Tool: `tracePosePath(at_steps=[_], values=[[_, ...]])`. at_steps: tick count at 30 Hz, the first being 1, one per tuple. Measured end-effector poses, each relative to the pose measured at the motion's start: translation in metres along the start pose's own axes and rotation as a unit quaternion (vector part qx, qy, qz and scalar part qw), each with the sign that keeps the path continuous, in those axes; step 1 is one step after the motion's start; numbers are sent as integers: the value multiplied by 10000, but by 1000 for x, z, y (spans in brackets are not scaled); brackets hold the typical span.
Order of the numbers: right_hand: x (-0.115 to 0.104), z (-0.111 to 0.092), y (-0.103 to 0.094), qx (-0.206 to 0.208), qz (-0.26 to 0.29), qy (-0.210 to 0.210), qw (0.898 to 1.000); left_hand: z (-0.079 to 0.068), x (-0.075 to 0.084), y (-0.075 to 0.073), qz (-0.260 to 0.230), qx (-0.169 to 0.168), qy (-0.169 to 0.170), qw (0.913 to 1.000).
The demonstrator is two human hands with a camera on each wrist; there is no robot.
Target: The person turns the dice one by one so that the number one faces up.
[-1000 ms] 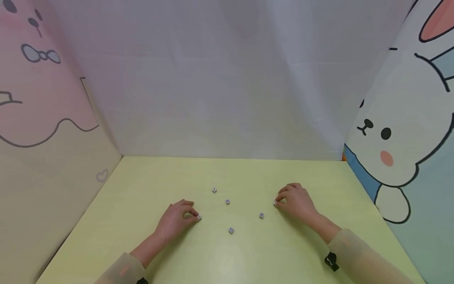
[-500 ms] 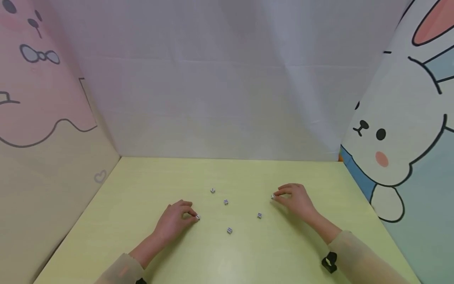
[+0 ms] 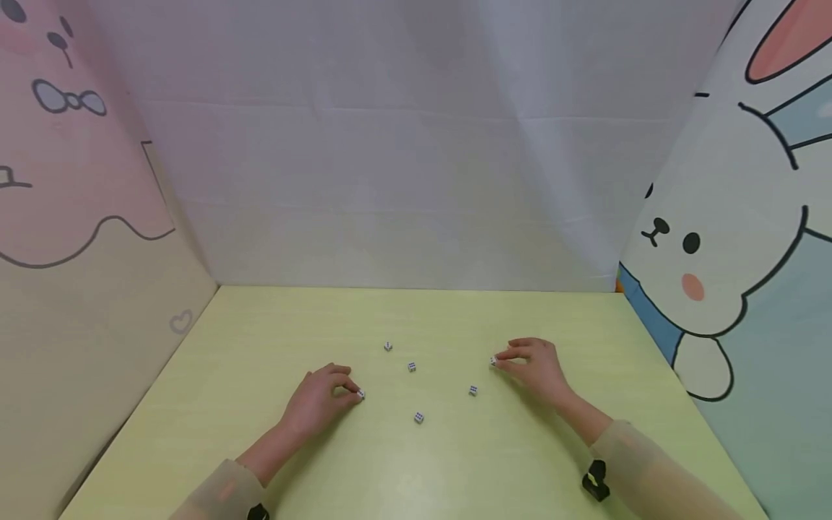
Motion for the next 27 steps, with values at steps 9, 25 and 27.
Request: tracePosePath(at_steps=[9,25,27], values=[[3,-2,8,-55,-97,-112,9999,0,-1,1,-9,6,-2,10000],[6,-6,10,-108,-18,-106,9999,-1,0,0,-32,-49,23,10000],[6,-6,10,-106,-76,-159,9998,-1,0,0,-41,-50,24,10000]])
Point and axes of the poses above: each hand's wrist, its own z-axis towards the middle knuckle, its own y-axis out of the palm, x = y × z, the point moved 6 cm from there along z, towards the middle knuckle, and after that the axes turned 9 degrees about z, right-handed, at the moved point
